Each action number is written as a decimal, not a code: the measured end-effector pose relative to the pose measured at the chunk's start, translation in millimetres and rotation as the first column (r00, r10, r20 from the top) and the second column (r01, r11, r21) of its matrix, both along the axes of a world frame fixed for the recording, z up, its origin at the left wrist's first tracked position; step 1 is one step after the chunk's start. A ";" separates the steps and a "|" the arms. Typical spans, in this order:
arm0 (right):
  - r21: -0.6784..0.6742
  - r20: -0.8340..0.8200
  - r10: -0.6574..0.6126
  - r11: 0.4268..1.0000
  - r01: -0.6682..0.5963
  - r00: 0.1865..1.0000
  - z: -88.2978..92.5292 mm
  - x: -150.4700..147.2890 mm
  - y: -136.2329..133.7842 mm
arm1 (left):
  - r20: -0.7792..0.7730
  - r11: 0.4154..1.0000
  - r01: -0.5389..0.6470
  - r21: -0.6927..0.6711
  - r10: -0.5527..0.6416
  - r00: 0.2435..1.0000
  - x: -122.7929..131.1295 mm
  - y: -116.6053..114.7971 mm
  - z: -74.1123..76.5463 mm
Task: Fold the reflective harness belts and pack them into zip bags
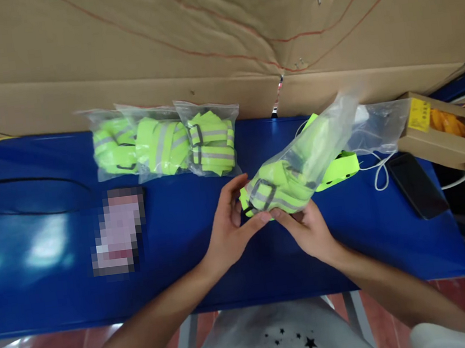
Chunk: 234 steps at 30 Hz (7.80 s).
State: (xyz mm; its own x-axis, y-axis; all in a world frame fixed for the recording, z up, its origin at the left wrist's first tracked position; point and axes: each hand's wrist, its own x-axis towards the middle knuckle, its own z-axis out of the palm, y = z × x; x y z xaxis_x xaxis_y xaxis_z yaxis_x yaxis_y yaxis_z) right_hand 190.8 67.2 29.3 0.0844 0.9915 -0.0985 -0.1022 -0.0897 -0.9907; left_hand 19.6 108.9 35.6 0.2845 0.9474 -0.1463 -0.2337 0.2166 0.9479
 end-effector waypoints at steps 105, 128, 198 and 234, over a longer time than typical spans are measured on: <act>-0.297 0.057 0.184 0.942 -0.159 0.981 19.1 57.3 22.8 | 0.037 0.930 0.243 -0.277 -0.243 0.969 -12.9 22.9 8.8; -0.090 0.201 0.095 0.993 -0.078 0.975 20.2 58.3 20.7 | 0.012 0.948 0.147 -0.282 -0.150 0.989 -9.1 17.3 3.8; -0.191 0.336 0.567 0.823 -0.535 0.752 36.8 59.3 16.2 | -0.162 0.684 0.721 -0.111 -0.728 0.666 -5.7 0.6 2.8; -0.265 0.337 0.419 0.902 -0.342 0.843 28.1 50.4 9.8 | -0.341 0.858 0.488 -0.157 -0.511 0.789 -12.1 13.9 9.2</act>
State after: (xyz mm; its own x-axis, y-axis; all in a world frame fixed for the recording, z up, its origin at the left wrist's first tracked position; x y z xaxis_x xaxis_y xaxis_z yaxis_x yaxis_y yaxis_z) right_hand 241.3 77.1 57.4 -0.2271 0.9187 -0.3233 0.3554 -0.2308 -0.9058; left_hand 7.5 122.8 44.8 0.6326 0.6740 -0.3816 0.2747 0.2655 0.9242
